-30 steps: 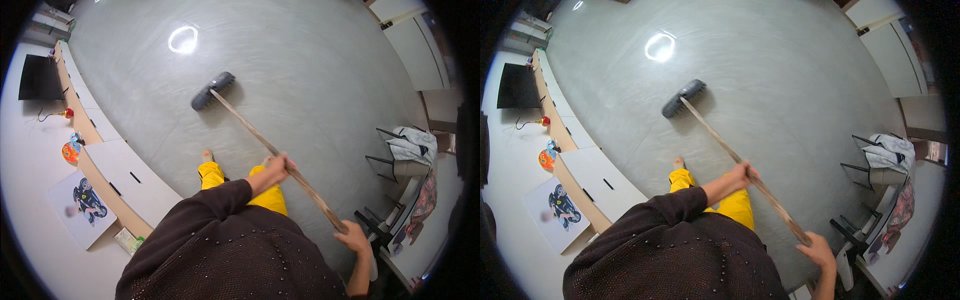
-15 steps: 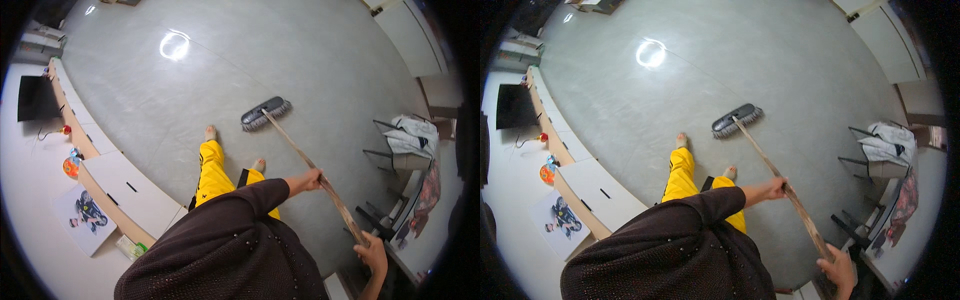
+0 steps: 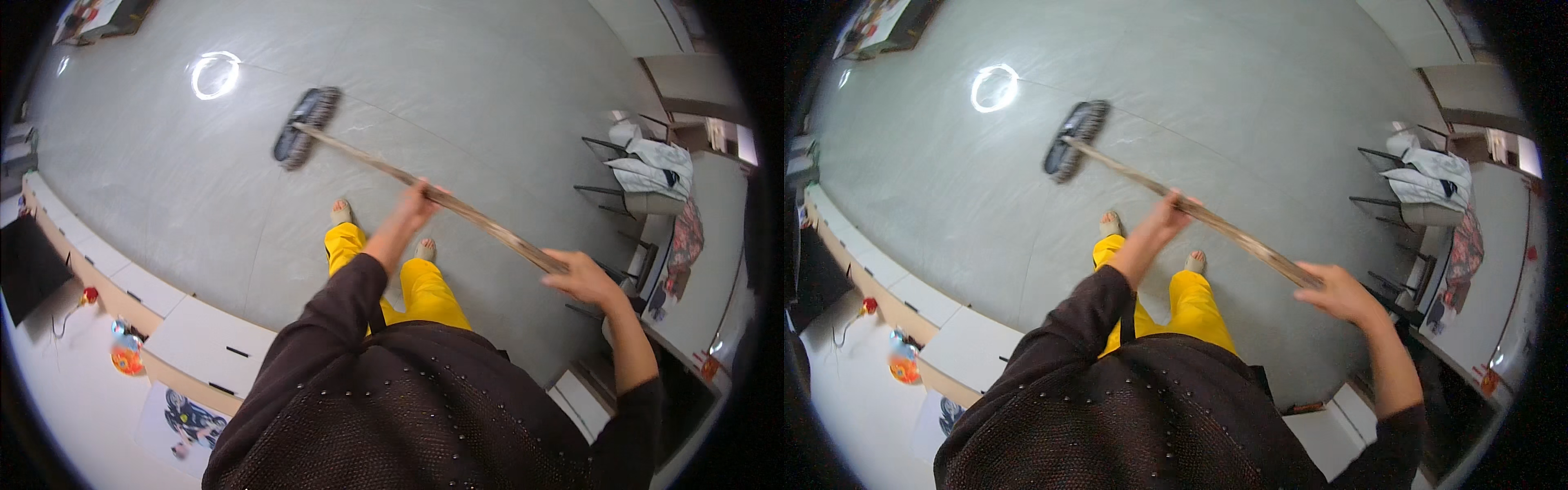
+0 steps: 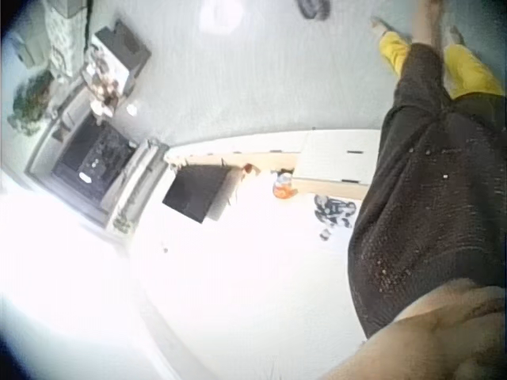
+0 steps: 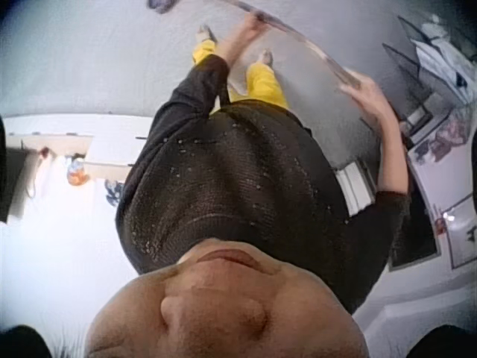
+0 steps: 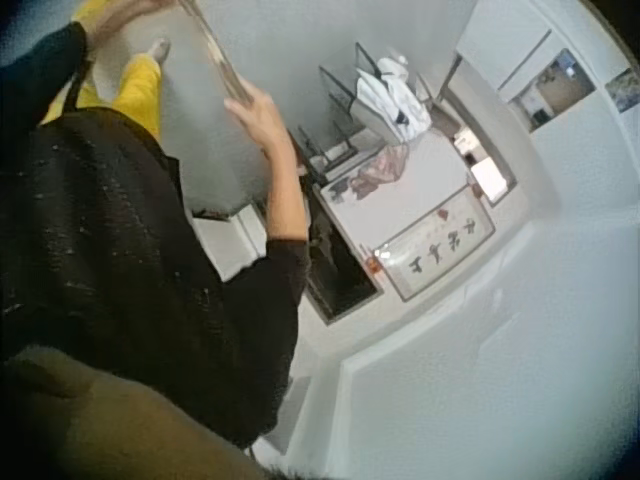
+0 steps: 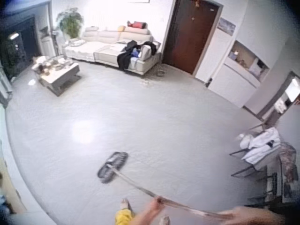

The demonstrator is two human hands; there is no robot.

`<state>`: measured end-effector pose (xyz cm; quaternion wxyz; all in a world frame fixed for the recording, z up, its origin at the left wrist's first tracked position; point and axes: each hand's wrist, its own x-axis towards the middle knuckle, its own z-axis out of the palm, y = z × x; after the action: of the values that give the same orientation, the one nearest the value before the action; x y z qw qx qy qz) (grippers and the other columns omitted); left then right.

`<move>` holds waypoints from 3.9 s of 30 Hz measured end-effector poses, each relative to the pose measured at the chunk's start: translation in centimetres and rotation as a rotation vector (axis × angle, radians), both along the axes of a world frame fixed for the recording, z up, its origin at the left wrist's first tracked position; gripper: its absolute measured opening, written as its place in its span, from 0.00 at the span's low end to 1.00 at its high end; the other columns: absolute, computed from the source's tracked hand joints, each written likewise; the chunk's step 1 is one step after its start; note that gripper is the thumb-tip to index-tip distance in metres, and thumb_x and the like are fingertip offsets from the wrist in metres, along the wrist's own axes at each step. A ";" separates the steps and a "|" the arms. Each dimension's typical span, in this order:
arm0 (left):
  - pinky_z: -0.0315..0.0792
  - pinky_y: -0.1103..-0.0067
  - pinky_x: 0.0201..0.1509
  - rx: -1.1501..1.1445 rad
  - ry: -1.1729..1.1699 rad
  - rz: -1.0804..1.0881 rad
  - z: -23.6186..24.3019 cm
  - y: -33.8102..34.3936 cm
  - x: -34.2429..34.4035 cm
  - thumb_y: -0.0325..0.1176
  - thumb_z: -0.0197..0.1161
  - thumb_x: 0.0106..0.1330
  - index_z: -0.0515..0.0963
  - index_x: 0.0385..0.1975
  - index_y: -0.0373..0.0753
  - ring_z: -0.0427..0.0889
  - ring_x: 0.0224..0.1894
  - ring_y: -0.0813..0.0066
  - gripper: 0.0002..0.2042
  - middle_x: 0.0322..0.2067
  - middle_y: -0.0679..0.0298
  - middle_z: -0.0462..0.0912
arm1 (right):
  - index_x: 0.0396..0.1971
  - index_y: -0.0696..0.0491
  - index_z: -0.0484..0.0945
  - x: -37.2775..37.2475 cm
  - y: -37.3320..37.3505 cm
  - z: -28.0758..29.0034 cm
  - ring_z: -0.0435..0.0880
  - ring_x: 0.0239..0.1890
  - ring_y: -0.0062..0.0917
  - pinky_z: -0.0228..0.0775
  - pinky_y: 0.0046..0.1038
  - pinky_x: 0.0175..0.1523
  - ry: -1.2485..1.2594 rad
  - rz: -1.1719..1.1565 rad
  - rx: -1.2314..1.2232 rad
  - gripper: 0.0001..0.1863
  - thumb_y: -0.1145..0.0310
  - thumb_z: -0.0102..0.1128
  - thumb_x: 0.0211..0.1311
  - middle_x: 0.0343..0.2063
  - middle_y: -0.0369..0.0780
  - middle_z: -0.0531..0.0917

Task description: The person sweeps the tiled floor with a long-handled broom, moving from the kitchen area into the living room. They gather debris into a small white bucket and continue sweeping around furniture.

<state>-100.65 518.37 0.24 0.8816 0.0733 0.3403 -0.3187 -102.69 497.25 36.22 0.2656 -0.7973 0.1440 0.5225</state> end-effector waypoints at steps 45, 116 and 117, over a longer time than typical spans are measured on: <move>0.71 0.66 0.50 -0.038 0.413 -0.834 14.9 -56.3 -17.9 0.35 0.47 0.68 0.65 0.39 0.30 0.75 0.38 0.59 0.12 0.33 0.52 0.73 | 0.31 0.58 0.75 -31.6 -37.0 23.0 0.69 0.38 0.32 0.61 0.33 0.43 -0.274 -0.538 -1.029 0.18 0.68 0.67 0.37 0.30 0.41 0.73; 0.75 0.65 0.45 0.049 0.338 -0.964 16.9 -76.5 -4.5 0.32 0.46 0.68 0.62 0.38 0.30 0.74 0.37 0.60 0.10 0.31 0.54 0.69 | 0.17 0.60 0.67 -22.3 -58.9 19.4 0.60 0.14 0.24 0.55 0.29 0.24 -0.330 -0.783 -0.912 0.18 0.65 0.50 0.63 0.11 0.39 0.65; 0.75 0.65 0.44 0.042 0.295 -0.993 15.7 -77.9 -5.2 0.32 0.47 0.68 0.62 0.38 0.30 0.74 0.35 0.60 0.09 0.31 0.55 0.70 | 0.14 0.61 0.65 -21.6 -58.8 19.4 0.59 0.11 0.21 0.53 0.27 0.17 -0.392 -0.831 -0.872 0.20 0.66 0.49 0.64 0.10 0.37 0.63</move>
<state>-105.80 440.44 15.98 0.5653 0.1977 0.3916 -0.6986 -124.33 438.44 55.60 0.1186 -0.7906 0.5899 0.1131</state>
